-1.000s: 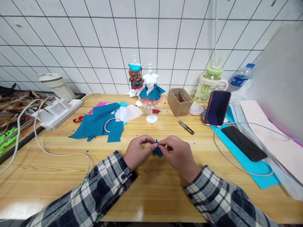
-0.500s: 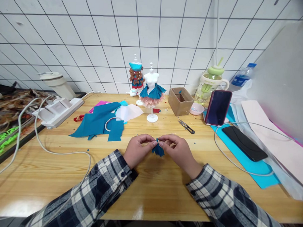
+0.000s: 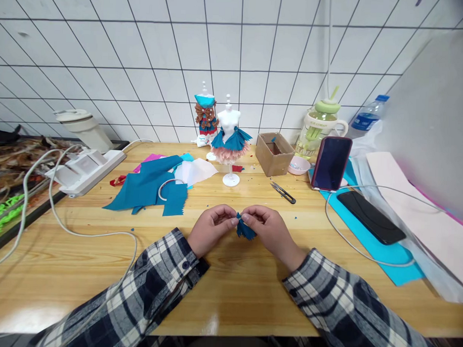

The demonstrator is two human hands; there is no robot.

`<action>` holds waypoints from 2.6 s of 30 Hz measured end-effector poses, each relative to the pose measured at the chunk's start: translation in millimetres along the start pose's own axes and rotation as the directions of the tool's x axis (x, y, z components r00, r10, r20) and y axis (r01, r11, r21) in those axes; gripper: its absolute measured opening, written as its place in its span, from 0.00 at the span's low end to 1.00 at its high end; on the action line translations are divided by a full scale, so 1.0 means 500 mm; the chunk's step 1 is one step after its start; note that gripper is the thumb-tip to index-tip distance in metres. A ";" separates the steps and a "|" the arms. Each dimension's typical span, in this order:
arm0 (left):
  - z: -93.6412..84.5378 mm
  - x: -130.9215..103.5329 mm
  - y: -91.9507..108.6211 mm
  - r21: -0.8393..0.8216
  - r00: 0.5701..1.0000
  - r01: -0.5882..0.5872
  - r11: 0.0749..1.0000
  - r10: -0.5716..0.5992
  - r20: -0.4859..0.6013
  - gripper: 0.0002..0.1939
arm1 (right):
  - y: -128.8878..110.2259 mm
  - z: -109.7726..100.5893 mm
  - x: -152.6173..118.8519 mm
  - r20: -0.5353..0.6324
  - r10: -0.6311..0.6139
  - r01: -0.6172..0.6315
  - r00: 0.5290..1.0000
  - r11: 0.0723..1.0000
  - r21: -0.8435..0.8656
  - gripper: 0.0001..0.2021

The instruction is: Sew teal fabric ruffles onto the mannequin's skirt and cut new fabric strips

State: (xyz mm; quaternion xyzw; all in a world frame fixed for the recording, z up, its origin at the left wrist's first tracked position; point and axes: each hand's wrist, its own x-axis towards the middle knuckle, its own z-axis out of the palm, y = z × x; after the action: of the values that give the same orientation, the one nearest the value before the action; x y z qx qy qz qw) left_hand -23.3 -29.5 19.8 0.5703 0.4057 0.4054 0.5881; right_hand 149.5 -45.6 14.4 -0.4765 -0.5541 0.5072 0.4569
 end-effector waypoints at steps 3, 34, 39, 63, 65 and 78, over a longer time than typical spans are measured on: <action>-0.002 0.003 -0.002 0.038 0.996 -0.010 0.999 0.013 -0.087 0.17 | 0.002 0.000 0.000 0.016 0.033 -0.033 0.999 0.999 0.037 0.20; -0.008 0.004 0.001 0.215 0.996 0.015 0.976 -0.033 0.079 0.14 | 0.015 -0.029 0.025 0.028 0.125 -0.128 0.992 0.978 0.163 0.16; -0.009 0.005 0.002 0.225 0.999 -0.005 0.974 0.015 -0.046 0.13 | 0.018 -0.038 0.028 0.007 0.108 -0.108 0.994 0.985 0.134 0.15; -0.007 0.001 -0.013 -0.416 0.858 0.497 0.762 -0.361 0.365 0.11 | 0.007 -0.021 0.012 0.161 -0.026 -0.019 0.987 0.963 0.270 0.14; -0.001 0.003 -0.015 -0.272 0.931 0.346 0.898 -0.291 0.221 0.12 | 0.010 -0.019 0.015 0.135 0.010 -0.046 0.991 0.963 0.265 0.13; -0.002 0.008 0.000 0.316 1.000 0.018 0.949 -0.011 -0.023 0.15 | 0.019 -0.015 0.015 0.117 0.120 -0.126 0.986 0.991 0.045 0.13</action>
State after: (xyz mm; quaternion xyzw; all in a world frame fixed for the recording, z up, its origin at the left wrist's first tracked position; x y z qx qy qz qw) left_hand -22.6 -25.3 19.7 0.6499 0.4756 0.3367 0.4880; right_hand 156.7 -36.9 5.9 -0.4677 -0.5354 0.5753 0.4046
